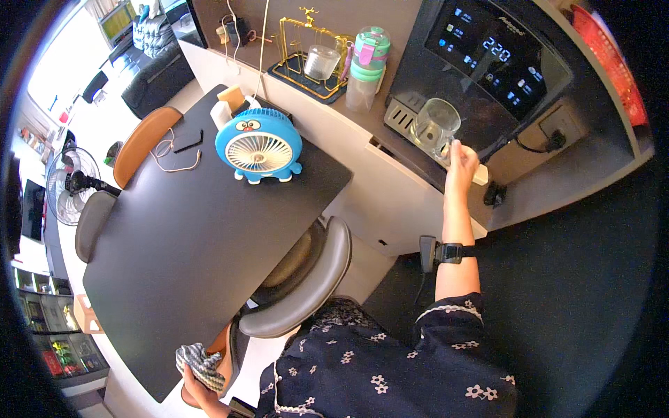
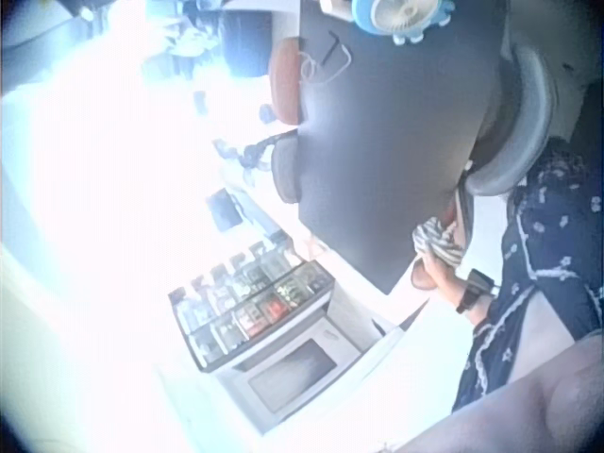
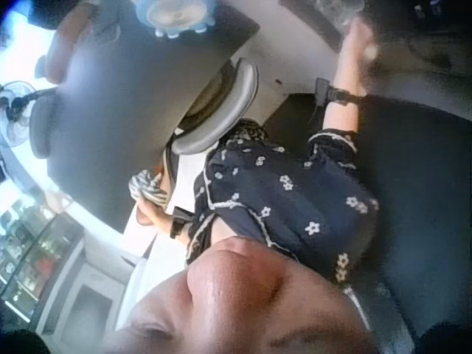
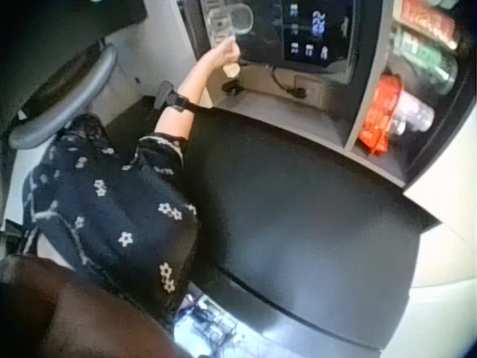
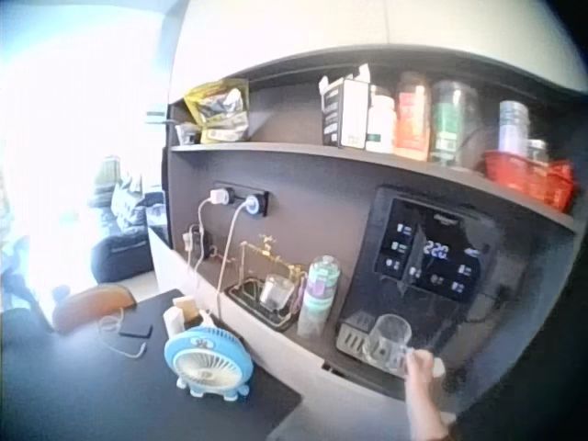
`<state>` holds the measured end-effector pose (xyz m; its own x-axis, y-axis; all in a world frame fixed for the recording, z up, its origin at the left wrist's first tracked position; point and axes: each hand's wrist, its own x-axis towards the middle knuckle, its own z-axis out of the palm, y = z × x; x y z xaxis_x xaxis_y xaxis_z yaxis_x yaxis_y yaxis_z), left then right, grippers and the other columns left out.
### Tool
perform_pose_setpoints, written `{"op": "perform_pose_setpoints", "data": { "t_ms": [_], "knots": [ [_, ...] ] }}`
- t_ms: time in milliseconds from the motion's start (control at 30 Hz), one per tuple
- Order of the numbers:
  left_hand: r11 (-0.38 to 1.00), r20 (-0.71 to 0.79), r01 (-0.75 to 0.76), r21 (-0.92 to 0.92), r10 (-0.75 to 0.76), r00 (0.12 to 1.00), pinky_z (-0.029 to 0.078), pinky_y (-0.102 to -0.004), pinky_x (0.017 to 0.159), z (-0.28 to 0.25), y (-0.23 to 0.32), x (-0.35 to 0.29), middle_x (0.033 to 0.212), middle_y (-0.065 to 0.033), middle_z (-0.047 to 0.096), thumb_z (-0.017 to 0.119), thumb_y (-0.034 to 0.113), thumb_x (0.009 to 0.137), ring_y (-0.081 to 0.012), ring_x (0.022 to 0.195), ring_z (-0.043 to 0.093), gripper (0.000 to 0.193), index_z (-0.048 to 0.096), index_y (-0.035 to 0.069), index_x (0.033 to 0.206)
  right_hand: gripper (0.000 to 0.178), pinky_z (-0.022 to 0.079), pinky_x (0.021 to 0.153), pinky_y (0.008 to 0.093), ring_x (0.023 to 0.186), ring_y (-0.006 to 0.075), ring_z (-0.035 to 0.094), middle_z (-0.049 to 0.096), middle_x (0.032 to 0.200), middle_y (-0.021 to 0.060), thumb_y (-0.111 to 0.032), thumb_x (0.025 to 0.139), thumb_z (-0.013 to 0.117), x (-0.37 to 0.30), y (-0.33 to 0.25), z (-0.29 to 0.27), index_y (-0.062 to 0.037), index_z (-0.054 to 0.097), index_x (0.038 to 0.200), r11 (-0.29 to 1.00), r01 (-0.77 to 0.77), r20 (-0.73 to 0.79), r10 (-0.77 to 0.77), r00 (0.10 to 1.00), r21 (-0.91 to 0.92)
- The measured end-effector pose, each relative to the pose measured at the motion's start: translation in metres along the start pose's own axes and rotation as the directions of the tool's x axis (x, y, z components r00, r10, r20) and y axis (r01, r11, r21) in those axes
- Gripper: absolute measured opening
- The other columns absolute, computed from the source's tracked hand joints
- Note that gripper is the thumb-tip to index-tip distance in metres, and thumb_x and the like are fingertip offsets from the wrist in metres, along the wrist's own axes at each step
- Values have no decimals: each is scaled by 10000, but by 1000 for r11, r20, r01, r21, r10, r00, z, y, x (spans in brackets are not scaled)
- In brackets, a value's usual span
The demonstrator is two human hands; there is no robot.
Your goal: The person washes a cloth in a bowl of soapy water at a sink, wrings it out, and then uses it to wipe down the exterior doors of a refrigerator.
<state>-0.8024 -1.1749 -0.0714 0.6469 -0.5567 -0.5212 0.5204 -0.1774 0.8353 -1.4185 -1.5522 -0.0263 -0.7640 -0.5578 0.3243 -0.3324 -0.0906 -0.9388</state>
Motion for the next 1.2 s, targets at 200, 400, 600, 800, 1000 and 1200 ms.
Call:
{"op": "perform_pose_setpoints", "data": {
  "t_ms": [200,400,600,800,1000,1200],
  "knots": [
    [998,20,34,47,-35,999,420,-368,865,-83,-18,8,1147,-120,535,444,343,913,-248,1010,534,474,435,-8,1231,430,412,805,371,937,255,533,573,1048,122,-370,754,669,-57,38,-6,-24,570,990,621,483,438,-238,867,-617],
    [997,54,-64,54,61,997,449,-363,847,-104,-1,-10,1085,-127,560,400,339,932,-230,971,562,458,442,-25,1206,506,409,854,420,1006,264,524,583,1035,98,-478,724,642,-61,46,29,-55,595,998,163,549,498,-270,824,-820],
    [988,-14,-58,147,60,998,497,-309,679,-63,10,-36,971,-111,590,427,309,928,-204,773,607,379,495,-18,1107,402,442,780,405,885,262,587,601,897,94,-447,726,653,-48,39,30,-78,599,877,19,553,547,-123,828,-833],
    [985,-41,-24,170,32,999,511,-336,696,-53,8,-46,1053,-124,560,451,279,911,-228,867,594,395,431,23,1211,370,451,716,400,834,245,605,612,874,83,-430,723,646,-48,47,40,-83,604,845,-70,618,617,-217,757,-783],
    [991,-55,-46,124,53,997,476,-335,759,-57,6,-46,1094,-130,548,474,260,908,-231,921,572,431,425,-34,1220,389,473,750,404,874,279,606,604,921,115,-434,747,635,-39,53,37,-75,591,888,-66,597,599,-149,787,-800],
    [993,-35,-106,48,108,994,460,-369,843,-126,5,-68,1181,-167,505,470,256,907,-266,1024,541,504,349,-36,1301,475,444,858,431,1041,344,539,558,1105,200,-382,802,592,-55,23,57,-12,536,1094,89,525,530,223,818,-847]
  ]
}}
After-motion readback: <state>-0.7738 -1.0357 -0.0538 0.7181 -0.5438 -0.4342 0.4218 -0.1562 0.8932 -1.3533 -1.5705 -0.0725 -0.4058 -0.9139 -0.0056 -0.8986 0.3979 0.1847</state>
